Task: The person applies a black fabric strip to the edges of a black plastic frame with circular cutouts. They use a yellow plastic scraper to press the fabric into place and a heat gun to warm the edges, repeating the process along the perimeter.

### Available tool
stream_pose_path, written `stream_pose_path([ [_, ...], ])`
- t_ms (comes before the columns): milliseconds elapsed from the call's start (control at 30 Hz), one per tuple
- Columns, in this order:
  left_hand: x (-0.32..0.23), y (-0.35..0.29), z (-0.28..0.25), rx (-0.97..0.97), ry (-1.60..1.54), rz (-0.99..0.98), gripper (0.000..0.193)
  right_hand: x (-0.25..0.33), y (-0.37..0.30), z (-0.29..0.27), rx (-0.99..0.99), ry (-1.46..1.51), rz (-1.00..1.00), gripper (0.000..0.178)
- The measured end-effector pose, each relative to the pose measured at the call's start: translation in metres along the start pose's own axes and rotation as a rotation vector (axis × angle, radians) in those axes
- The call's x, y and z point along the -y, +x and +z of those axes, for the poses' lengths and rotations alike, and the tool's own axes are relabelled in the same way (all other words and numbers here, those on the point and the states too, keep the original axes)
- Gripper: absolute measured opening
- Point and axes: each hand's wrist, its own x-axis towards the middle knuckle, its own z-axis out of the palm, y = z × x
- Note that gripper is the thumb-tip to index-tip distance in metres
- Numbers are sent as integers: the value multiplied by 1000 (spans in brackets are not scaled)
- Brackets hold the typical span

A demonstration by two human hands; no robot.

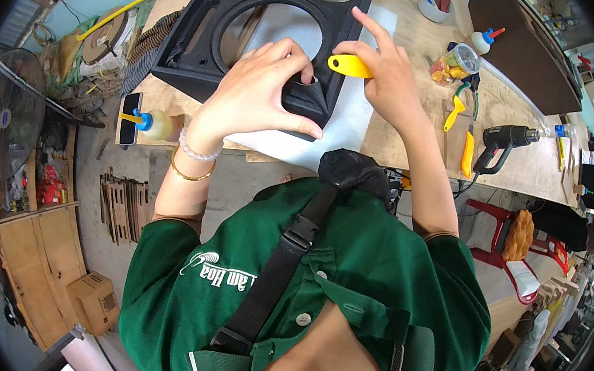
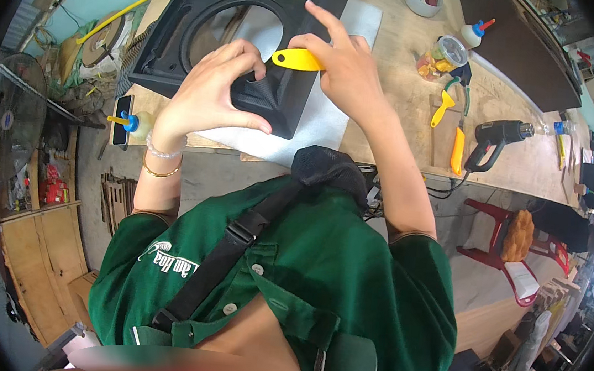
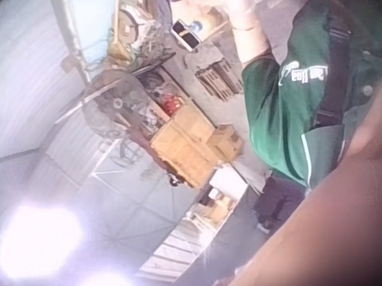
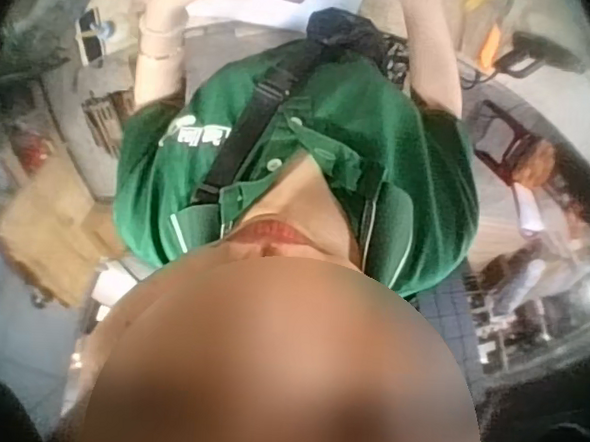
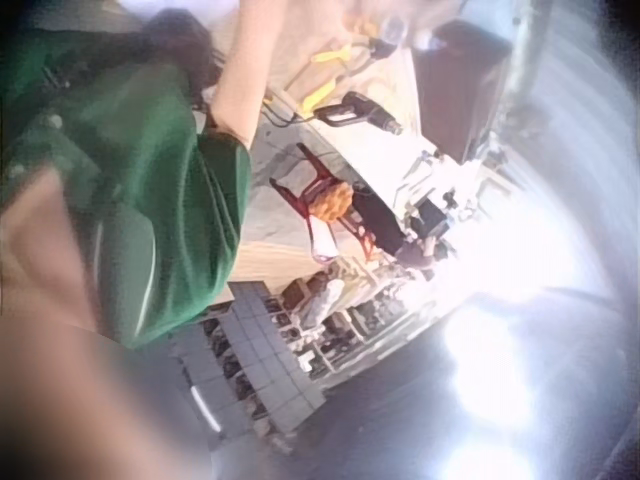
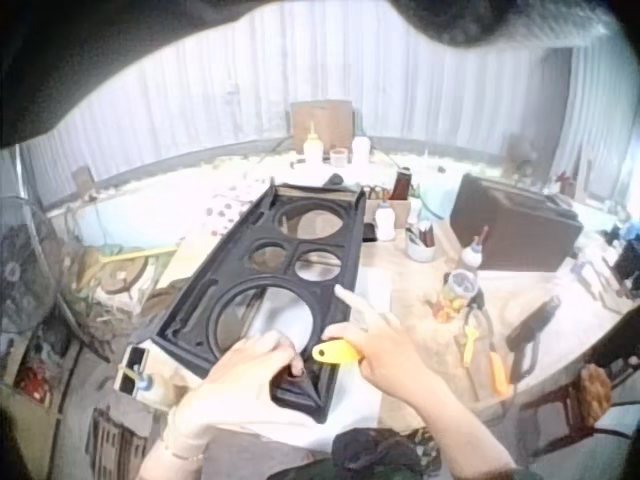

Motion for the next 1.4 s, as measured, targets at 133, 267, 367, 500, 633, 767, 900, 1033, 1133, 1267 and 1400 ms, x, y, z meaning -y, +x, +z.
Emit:
stream_pose_path([
  [133,-6,-4,8,68,113,-220,83,9,-4,5,-27,142,-59,47],
  [267,-9,-5,7,116,156,-225,80,31,-20,3,-25,259,-105,42],
  [367,-14,-7,2,82,128,-190,77,17,-33,-6,-140,329,-40,40],
  [500,-20,-12,-5,147,38,-275,69,-77,-84,-22,-317,389,584,25],
  [633,-15,-5,-3,18,-75,-65,50,-188,-188,3,-93,-226,1235,50],
  [767,-11,4,-1,37,-202,-67,43,-243,-270,35,-97,-290,1338,63],
  [900,-11,4,-7,66,-333,-14,33,-244,-253,24,-322,-364,1108,71],
  [1033,-14,-4,-14,37,-343,-18,18,-190,-166,-4,-377,-227,773,58],
  [1133,-16,-7,-15,45,-273,-49,8,-127,-98,-16,-370,16,509,47],
  [1267,-16,-11,-17,24,-192,-99,9,-75,-49,-17,-337,97,269,38],
  [1400,2,-28,-21,-87,12,-193,10,-154,-87,-41,-526,-53,339,33],
])
